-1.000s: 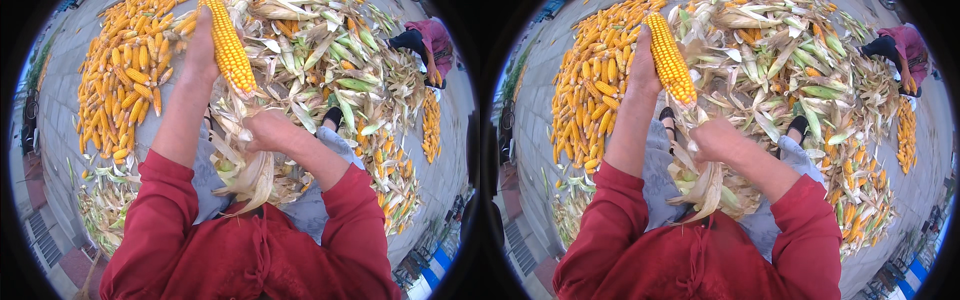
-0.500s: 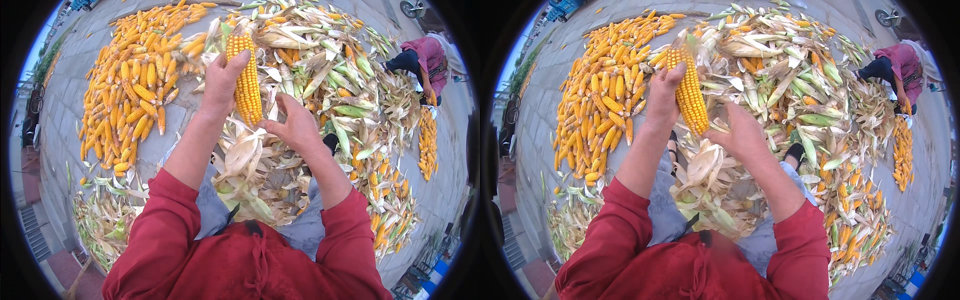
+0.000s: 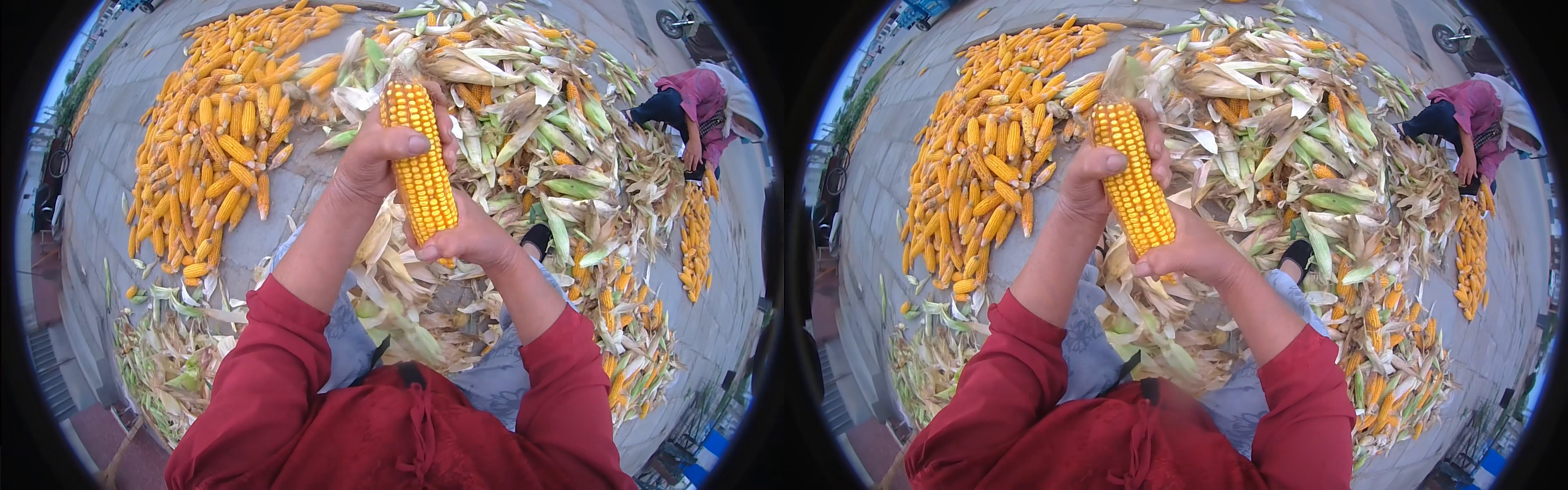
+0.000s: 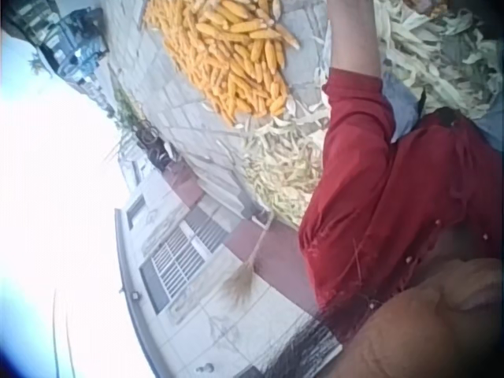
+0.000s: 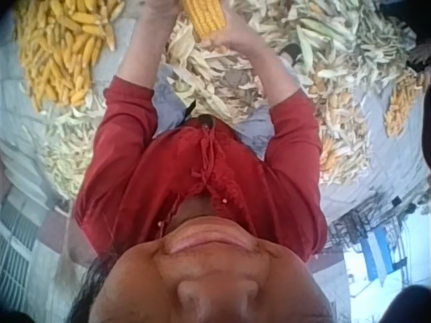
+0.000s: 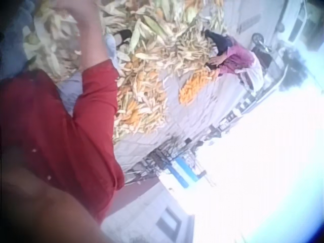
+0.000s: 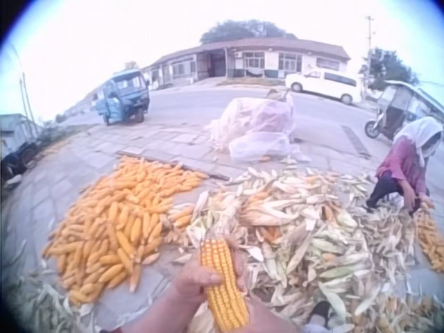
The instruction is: The person sits on the ground and shucks corn cobs by hand, removing husks and silk. Shucked cobs are placed in a pile to the left, while husks accumulate nearby. Another person works in the background.
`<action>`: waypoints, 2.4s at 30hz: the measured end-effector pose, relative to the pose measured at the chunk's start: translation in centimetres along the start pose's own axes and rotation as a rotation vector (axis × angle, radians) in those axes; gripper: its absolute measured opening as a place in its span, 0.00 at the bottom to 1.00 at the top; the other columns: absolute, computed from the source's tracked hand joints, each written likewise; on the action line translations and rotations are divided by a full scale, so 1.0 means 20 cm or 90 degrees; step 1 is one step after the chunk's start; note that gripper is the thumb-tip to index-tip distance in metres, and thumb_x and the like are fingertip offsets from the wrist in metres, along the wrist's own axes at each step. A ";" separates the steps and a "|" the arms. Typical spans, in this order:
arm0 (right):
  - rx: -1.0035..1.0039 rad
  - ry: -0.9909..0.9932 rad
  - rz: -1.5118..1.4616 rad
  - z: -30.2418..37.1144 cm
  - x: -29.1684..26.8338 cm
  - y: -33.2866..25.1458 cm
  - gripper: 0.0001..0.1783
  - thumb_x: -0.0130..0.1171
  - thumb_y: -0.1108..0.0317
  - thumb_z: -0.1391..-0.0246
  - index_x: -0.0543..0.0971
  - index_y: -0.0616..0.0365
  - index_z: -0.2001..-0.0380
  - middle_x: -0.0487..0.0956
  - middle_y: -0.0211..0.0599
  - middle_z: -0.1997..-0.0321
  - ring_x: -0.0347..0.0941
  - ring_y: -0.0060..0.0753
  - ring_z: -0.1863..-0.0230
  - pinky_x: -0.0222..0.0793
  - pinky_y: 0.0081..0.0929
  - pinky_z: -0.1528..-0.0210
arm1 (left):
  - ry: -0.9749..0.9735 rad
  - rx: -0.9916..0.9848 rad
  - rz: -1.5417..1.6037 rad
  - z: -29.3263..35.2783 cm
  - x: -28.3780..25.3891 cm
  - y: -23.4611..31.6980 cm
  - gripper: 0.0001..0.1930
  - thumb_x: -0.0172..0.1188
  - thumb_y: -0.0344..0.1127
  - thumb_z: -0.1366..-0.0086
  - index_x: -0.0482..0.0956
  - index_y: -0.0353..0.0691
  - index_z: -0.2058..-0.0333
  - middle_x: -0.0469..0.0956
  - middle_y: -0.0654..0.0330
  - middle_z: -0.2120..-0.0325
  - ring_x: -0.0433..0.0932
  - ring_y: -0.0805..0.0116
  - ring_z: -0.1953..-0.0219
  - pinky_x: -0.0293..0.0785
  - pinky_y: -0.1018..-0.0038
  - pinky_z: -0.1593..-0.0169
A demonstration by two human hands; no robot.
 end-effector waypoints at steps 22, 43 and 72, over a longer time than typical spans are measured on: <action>0.036 0.492 0.712 -0.07 0.00 -0.06 0.35 0.70 0.62 0.67 0.68 0.64 0.55 0.78 0.46 0.64 0.77 0.42 0.63 0.72 0.32 0.58 | 0.454 0.222 -0.362 -0.09 -0.04 -0.16 0.25 0.49 0.54 0.33 0.72 0.33 0.58 0.73 0.61 0.74 0.72 0.74 0.73 0.70 0.76 0.67; -0.113 0.238 -0.169 0.02 -0.23 -0.21 0.27 0.62 0.56 0.50 0.68 0.66 0.55 0.78 0.46 0.68 0.79 0.35 0.71 0.77 0.27 0.67 | 0.202 0.023 -0.669 -0.01 -0.05 -0.05 0.11 0.55 0.37 0.33 0.78 0.34 0.69 0.68 0.70 0.87 0.64 0.84 0.86 0.60 0.83 0.82; -0.214 0.439 0.195 0.00 -0.28 -0.24 0.50 0.59 0.37 0.50 0.57 0.66 0.38 0.76 0.49 0.53 0.76 0.24 0.72 0.67 0.16 0.76 | 0.137 -0.195 -0.128 0.04 -0.04 -0.08 0.28 0.57 0.41 0.39 0.64 0.29 0.45 0.75 0.53 0.58 0.77 0.68 0.58 0.75 0.72 0.53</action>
Point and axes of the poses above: each hand's wrist, its own z-axis away from the middle knuckle, its own x-axis out of the palm, y = z × x, the point moved 1 cm from there along -z, towards the middle knuckle
